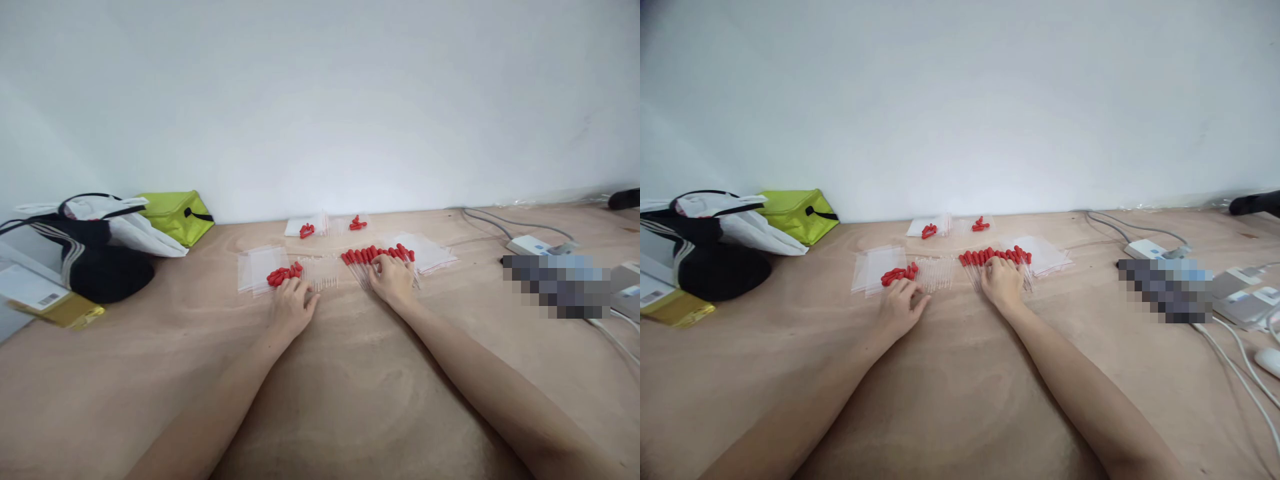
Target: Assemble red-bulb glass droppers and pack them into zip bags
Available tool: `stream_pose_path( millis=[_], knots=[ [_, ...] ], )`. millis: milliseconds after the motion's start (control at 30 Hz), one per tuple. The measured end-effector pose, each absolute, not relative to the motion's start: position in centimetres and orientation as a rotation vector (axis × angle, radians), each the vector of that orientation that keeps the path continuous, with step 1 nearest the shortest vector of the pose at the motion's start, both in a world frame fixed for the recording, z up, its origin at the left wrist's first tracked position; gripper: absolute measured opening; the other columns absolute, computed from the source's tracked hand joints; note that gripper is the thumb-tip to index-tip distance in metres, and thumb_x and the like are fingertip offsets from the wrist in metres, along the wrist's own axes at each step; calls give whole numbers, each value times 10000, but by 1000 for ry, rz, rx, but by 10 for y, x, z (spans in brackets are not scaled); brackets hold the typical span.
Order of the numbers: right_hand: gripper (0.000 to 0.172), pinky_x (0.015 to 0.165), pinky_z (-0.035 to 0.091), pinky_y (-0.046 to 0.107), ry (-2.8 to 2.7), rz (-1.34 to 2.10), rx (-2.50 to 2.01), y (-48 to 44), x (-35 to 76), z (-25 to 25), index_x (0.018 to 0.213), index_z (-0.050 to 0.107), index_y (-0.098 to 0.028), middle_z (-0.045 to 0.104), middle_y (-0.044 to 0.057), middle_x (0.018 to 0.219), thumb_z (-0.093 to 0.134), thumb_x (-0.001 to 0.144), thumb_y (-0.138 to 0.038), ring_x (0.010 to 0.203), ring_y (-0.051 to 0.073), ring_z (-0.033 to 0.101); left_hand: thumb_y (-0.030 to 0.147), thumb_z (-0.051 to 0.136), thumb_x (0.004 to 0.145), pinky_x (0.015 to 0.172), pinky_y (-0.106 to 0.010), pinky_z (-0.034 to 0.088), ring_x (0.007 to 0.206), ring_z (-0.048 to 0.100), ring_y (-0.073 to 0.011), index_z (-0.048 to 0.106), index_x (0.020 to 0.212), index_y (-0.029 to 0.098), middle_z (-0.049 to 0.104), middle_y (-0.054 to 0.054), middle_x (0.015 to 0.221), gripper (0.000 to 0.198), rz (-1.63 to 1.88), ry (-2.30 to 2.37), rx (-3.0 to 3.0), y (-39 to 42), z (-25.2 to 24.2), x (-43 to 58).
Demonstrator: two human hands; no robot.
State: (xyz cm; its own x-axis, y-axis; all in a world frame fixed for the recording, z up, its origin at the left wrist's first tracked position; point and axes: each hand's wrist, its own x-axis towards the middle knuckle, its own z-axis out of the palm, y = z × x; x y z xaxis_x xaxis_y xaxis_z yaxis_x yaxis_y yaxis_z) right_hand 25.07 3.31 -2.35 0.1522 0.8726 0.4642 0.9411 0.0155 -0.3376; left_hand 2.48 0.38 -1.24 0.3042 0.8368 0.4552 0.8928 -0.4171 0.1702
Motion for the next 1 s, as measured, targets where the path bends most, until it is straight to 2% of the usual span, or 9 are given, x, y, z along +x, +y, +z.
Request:
stream_pose_path(
  millis=[133,433,667,833,1000],
  knots=[
    [251,750,220,353,-1841,-101,-1833,30,230,-20,724,626,-192,652,63,776,440,773,-353,804,209,532,314,566,741,710,-338,400,801,504,-234,513,776,164,548,-71,813,163,-567,-1830,-2243,9,5,11],
    [298,795,225,374,-1832,98,-2002,44,193,-7,777,659,-184,657,90,787,430,770,-375,812,216,551,368,578,731,672,-295,412,801,550,-208,504,834,176,541,-68,907,230,-295,-2129,-2297,9,26,4],
    [308,792,233,397,-1827,196,-2144,52,175,-4,742,665,-139,658,128,769,413,744,-316,796,237,571,348,559,748,648,-293,421,732,567,-189,548,704,176,562,-51,833,177,-247,-2112,-2343,13,23,4],
    [322,789,240,406,-1848,198,-2123,54,173,-4,739,665,-126,657,138,762,410,737,-321,773,243,584,401,594,713,654,-310,440,742,571,-209,556,724,164,569,-63,824,240,-386,-2013,-2289,14,14,6],
    [315,779,254,405,-1843,188,-2096,53,172,-5,712,670,-129,654,136,727,412,735,-307,746,238,589,311,577,715,656,-315,450,743,575,-214,558,685,163,573,-66,782,153,-427,-1904,-2258,14,7,8]
  ],
)
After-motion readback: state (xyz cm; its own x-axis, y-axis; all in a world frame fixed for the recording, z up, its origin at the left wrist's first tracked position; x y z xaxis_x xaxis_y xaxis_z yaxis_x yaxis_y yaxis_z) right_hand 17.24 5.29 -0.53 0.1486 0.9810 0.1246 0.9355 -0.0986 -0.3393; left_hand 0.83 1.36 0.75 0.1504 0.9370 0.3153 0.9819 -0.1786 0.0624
